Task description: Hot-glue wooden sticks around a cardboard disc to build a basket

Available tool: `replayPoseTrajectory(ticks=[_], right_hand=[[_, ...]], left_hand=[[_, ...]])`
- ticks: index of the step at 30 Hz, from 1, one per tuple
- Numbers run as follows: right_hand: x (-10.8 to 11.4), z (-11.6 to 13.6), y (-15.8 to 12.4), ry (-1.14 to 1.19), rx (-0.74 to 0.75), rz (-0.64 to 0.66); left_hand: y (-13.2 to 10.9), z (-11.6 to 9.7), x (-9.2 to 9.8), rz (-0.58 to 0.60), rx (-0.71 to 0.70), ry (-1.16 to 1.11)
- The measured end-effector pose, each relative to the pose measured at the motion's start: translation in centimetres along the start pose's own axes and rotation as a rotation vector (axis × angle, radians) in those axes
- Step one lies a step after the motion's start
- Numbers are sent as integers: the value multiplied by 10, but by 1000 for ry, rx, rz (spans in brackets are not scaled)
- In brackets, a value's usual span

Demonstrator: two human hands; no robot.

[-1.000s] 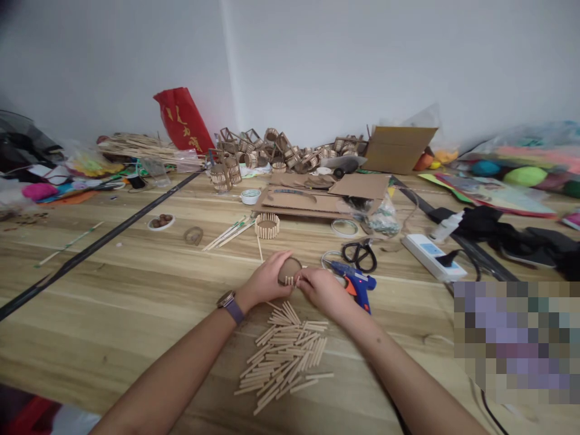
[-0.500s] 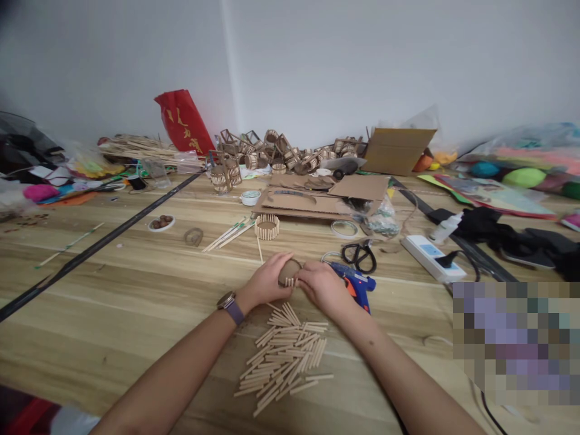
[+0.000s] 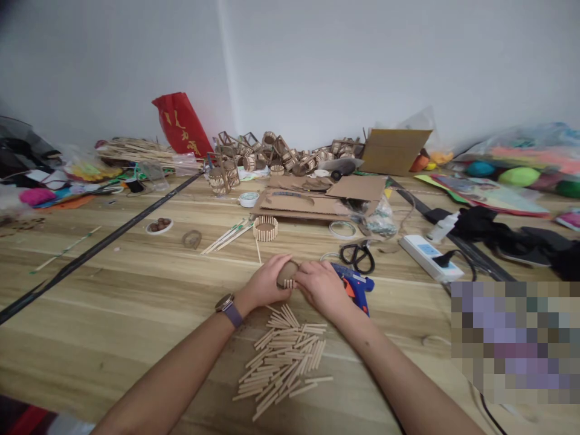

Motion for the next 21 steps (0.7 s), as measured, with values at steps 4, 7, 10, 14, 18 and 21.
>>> replayPoseTrajectory(ticks=[4,7,10,14,18,21], right_hand=[[1,1,0,-30,-3,1],[1,1,-1,-40,-3,-7],[0,0,-1,-54,-5,-7],[1,1,-1,-64,-6,-14],[1,1,-1,-68,-7,-26],[0,1,-2,-66,-4,-43]], left_hand=[[0,-2,1,10,-6,3],[0,-1,1,2,-14,11],[0,-1,0,-8,-18,10],[1,-1,0,-4,-8,21],[1,-2,-1,15,-7,28],[1,-2,-1,16,-5,28]])
Point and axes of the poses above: each hand's wrist, its own y-axis towards the middle knuckle, its own x-axis out of the back of the hand, z = x × y, the point moved 5 cm from there along y, towards the middle knuckle, and after that the axes turned 4 degrees about -x, right-handed, at the moved point
